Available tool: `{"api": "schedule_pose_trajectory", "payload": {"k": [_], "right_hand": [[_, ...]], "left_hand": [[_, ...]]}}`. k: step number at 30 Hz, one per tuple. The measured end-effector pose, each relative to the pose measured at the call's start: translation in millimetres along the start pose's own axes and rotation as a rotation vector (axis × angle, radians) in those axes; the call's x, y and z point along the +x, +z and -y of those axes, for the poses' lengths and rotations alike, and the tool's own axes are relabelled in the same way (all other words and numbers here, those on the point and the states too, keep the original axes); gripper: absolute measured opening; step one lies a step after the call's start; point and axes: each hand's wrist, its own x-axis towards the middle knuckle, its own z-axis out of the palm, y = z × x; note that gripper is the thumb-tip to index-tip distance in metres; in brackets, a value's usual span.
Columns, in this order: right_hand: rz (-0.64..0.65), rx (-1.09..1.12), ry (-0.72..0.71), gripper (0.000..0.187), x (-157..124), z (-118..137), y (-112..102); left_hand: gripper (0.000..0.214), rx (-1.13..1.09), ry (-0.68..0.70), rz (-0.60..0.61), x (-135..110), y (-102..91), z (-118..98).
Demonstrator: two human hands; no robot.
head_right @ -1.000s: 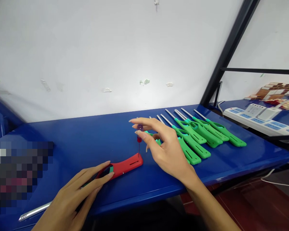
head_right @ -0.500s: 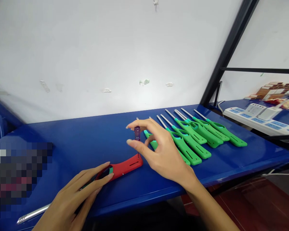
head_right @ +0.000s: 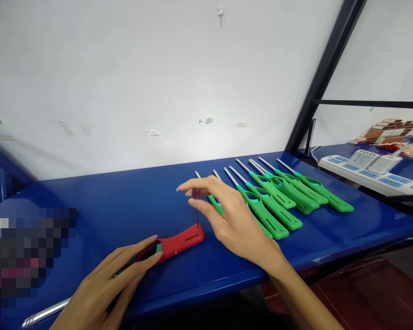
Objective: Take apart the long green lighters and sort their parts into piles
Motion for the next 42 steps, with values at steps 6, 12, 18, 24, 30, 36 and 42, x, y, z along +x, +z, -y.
{"api": "schedule_pose_trajectory", "payload": {"k": [6,12,18,24,30,36,42], "right_hand": [[0.067,0.022,0.028,0.035,-1.3,3.2,0.5],[-0.044,0.008,0.033,0.03,-1.1,-1.9,0.9],[-0.002,-0.033,-0.011,0.028,-1.0,0.4,2.2],[-0.034,-0.08,-0.038,0.028,-1.0,3.2,0.7],[-0.005,-0.059,-0.037,0.027,0.0,4.6,1.1],[-0.041,-0.096,-0.045,0.029,0.7,-1.7,-1.7],[0.017,-0.075,-0.017,0.042,0.6,2.0,-0.7]], "left_hand": [[0.048,-0.013,0.013,-0.018,1.9,-0.9,-1.1],[0.047,0.011,0.018,-0.005,1.4,0.0,0.8],[0.046,-0.008,0.018,-0.018,3.5,-0.8,-1.3],[0.046,-0.013,-0.012,-0.002,1.6,-1.3,-0.9],[0.046,-0.016,-0.015,-0.001,1.5,-2.0,-2.8],[0.046,-0.014,-0.024,-0.002,1.7,-1.8,-2.9],[0.045,0.011,0.013,-0.007,1.7,0.1,0.3]]}}
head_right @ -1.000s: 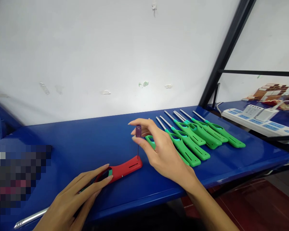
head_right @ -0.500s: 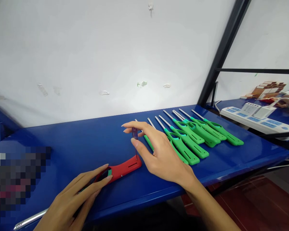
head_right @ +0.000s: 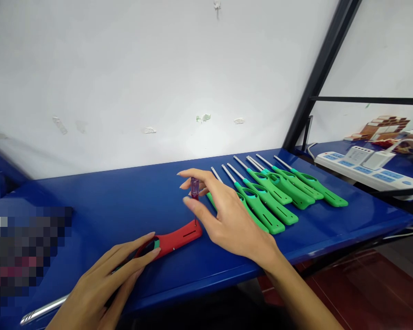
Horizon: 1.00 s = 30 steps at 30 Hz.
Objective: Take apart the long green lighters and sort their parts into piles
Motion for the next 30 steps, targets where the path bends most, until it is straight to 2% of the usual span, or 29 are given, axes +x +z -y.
{"api": "schedule_pose_trajectory", "payload": {"k": [5,11,13,15,17,21,27,30], "right_hand": [[-0.109,0.005,-0.072,0.021,0,1,4],[-0.108,0.181,-0.013,0.035,-2,3,-6],[-0.089,0.088,0.004,0.029,-2,4,-12],[-0.129,-0.099,0.013,0.016,-1,5,-15],[-0.156,-0.248,0.011,0.013,0,4,-15],[-0.005,-0.285,0.021,0.014,2,4,-8],[0.032,-0.364,-0.015,0.019,-2,11,-16],[0.195,-0.405,0.029,0.022,-5,11,-22]], "left_hand": [[0.045,0.027,0.003,0.0,0,-1.0,-2],[0.048,0.039,-0.004,0.036,-3,0.1,0],[0.048,0.039,-0.012,0.034,-4,0.2,0],[0.047,0.036,-0.022,0.029,-3,-0.4,-1],[0.047,0.03,-0.022,0.027,-2,-1.4,-2],[0.046,0.019,-0.014,0.027,-1,-2.2,-2],[0.047,0.024,-0.014,0.026,-5,0.8,-1],[0.048,0.021,-0.028,0.025,-3,0.7,-3]]}}
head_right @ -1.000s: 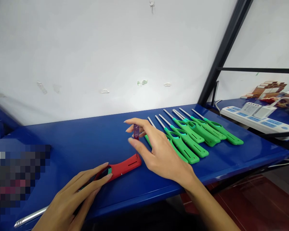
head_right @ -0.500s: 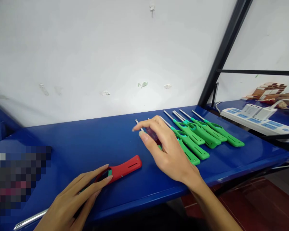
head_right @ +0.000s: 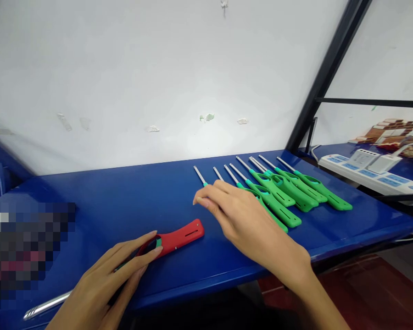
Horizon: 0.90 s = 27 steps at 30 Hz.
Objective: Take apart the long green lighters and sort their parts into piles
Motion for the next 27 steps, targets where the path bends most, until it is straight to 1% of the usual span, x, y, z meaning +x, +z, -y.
{"api": "schedule_pose_trajectory", "payload": {"k": [2,4,7,10,16,18,22,27], "right_hand": [[0.134,-0.055,0.072,0.017,-1,-2,0],[0.226,-0.114,0.143,0.011,0,-5,3],[0.3,-0.137,0.198,0.009,4,-7,9],[0.347,-0.107,0.192,0.01,7,-8,13],[0.376,-0.104,0.171,0.018,9,-8,16],[0.372,-0.106,0.157,0.02,8,-8,16],[0.353,-0.089,0.127,0.022,8,-7,16],[0.332,-0.079,0.121,0.023,9,-9,18]], "left_hand": [[0.047,-0.006,0.001,-0.001,2,-0.8,-1],[0.045,-0.009,0.006,-0.004,3,-1.6,-1],[0.045,0.002,0.01,-0.007,3,-1.9,-1],[0.046,0.024,0.014,0.001,1,-1.8,0],[0.046,-0.006,0.011,-0.004,1,-2.7,-1],[0.047,-0.036,0.028,-0.039,3,-3.0,0],[0.053,-0.057,0.054,-0.074,7,-4.2,3],[0.064,-0.048,0.054,-0.057,6,-4.5,6]]}}
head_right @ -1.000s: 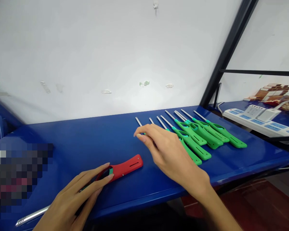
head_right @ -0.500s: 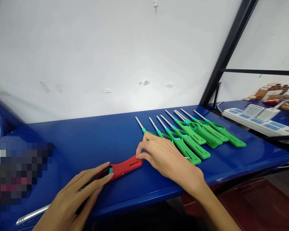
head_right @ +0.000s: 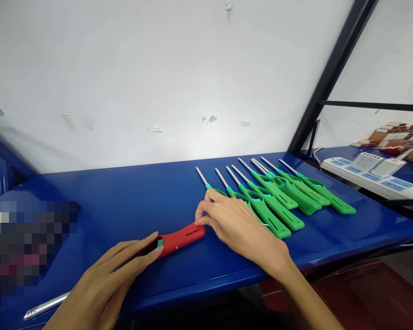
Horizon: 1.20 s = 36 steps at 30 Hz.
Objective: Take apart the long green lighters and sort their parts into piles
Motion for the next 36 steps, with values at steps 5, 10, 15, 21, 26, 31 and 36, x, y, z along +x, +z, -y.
{"api": "schedule_pose_trajectory", "payload": {"k": [5,10,15,21,26,31,36], "right_hand": [[-0.045,-0.026,0.018,0.023,1,1,5],[-0.12,-0.057,-0.003,0.023,2,3,11],[-0.196,-0.026,-0.032,0.021,6,3,18],[-0.281,-0.022,-0.064,0.023,8,7,20],[-0.046,-0.148,-0.129,0.023,29,8,6],[0.09,-0.229,-0.214,0.013,60,10,-5],[0.086,-0.346,-0.207,0.021,64,23,1]], "left_hand": [[0.07,-0.026,-0.03,-0.01,-2,3.1,-2],[0.074,-0.017,-0.044,-0.018,-2,2.6,-1],[0.069,-0.012,-0.02,-0.077,-1,1.7,3],[0.074,-0.022,-0.066,-0.101,-2,1.2,3],[0.077,0.064,-0.071,-0.087,-5,3.0,4],[0.073,0.134,-0.119,-0.117,-7,10.4,5],[0.069,0.187,-0.138,-0.092,-5,5.9,5]]}}
